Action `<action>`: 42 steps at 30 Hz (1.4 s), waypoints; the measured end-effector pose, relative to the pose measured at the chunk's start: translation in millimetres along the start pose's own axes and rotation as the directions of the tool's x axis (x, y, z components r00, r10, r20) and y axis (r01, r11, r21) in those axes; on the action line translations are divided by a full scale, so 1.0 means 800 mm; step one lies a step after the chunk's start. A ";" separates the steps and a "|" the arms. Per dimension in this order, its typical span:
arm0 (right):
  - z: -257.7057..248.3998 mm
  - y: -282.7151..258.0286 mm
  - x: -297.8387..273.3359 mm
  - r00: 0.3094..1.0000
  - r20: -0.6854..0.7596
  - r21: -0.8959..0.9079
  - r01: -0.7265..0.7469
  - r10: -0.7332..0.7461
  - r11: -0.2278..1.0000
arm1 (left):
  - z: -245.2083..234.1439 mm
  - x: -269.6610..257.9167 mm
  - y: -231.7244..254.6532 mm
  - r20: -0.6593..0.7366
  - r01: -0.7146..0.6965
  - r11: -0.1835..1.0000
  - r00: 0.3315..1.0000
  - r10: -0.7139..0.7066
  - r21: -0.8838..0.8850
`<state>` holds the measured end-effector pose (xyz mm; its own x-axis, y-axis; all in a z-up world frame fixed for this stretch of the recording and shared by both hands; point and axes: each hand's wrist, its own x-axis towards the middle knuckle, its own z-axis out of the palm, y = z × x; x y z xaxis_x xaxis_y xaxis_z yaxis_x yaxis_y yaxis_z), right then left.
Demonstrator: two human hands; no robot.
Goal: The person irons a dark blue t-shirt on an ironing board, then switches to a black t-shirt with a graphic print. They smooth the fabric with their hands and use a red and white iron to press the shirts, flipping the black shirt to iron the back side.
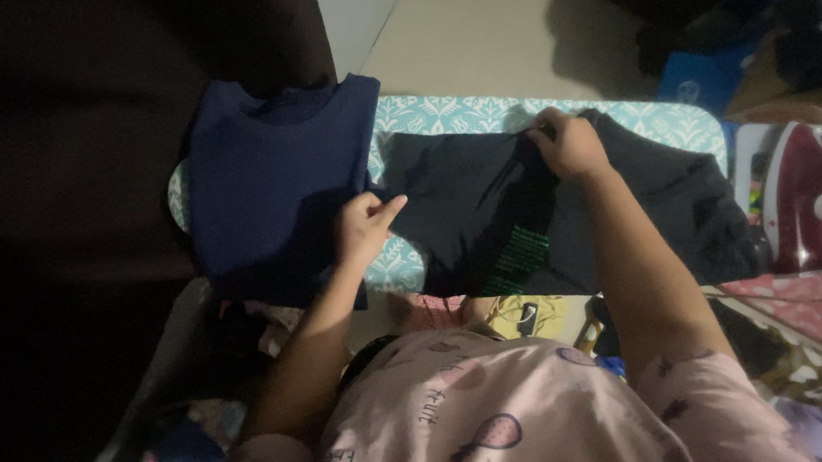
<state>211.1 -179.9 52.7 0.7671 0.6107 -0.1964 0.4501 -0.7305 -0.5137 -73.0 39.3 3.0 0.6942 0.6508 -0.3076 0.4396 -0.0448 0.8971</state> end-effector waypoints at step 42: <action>0.117 -0.116 0.060 0.958 -0.059 0.263 0.287 -0.281 0.921 | -0.025 0.002 0.025 0.253 -0.303 0.953 0.922 0.292 0.008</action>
<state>163.4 -54.3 12.9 0.6352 0.7723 0.0061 0.5143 -0.4171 -0.7494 -74.2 54.5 26.7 0.9129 0.3951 -0.1026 0.2127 -0.2459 0.9457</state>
